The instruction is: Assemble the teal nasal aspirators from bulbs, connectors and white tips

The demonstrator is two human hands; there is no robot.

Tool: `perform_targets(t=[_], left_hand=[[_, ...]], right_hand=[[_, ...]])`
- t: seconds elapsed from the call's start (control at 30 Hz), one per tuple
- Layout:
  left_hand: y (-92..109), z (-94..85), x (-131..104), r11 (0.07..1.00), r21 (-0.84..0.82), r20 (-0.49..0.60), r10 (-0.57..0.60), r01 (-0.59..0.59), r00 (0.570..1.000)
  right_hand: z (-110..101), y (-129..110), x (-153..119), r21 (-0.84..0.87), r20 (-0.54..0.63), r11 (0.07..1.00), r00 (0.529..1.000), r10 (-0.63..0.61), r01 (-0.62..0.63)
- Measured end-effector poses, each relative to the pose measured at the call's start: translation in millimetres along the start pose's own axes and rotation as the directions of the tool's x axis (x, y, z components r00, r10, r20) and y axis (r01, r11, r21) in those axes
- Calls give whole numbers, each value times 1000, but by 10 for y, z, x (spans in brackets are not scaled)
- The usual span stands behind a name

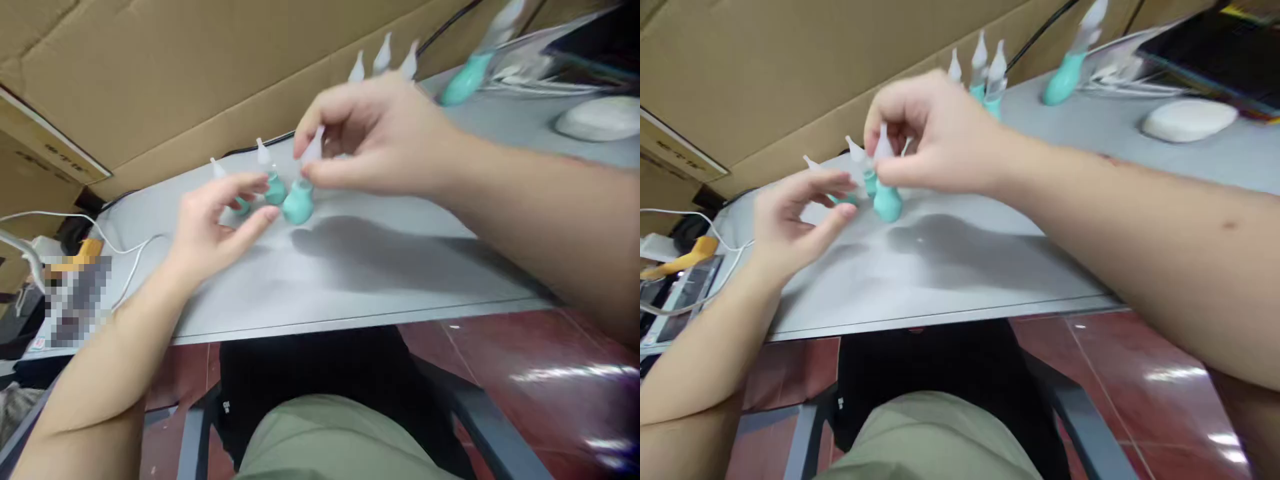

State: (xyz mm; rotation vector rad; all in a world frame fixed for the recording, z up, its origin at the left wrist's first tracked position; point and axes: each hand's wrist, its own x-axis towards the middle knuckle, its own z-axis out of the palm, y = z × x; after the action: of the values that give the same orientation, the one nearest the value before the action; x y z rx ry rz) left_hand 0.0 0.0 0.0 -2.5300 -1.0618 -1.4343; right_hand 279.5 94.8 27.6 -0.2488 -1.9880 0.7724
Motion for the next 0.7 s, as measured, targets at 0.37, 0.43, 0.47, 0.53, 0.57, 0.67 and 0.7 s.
perform_targets(t=[0.37,0.43,0.47,0.53,0.57,0.67,0.7], left_hand=[[-806,-252,26,946,167,-61,-272,278,960],[-894,-231,-5,925,147,35,-359,350,933],[-914,-223,-10,915,133,71,-391,380,918],[-922,-210,-2,899,109,110,-434,424,894],[-915,-204,9,894,95,112,-446,437,888],[-879,-201,49,891,27,73,-454,453,888],[-865,-210,62,891,4,48,-453,453,890]], right_hand=[[-314,621,75,-503,-87,849,987,135,-161],[-376,752,18,-488,-20,859,985,169,-158],[-409,802,-7,-493,-9,857,986,167,-149],[-459,843,-43,-498,-21,857,990,138,-130],[-469,824,-53,-497,-68,860,993,98,-119],[-430,622,-55,-509,-268,855,962,-51,-96],[-396,525,-49,-517,-301,854,946,-122,-54]])
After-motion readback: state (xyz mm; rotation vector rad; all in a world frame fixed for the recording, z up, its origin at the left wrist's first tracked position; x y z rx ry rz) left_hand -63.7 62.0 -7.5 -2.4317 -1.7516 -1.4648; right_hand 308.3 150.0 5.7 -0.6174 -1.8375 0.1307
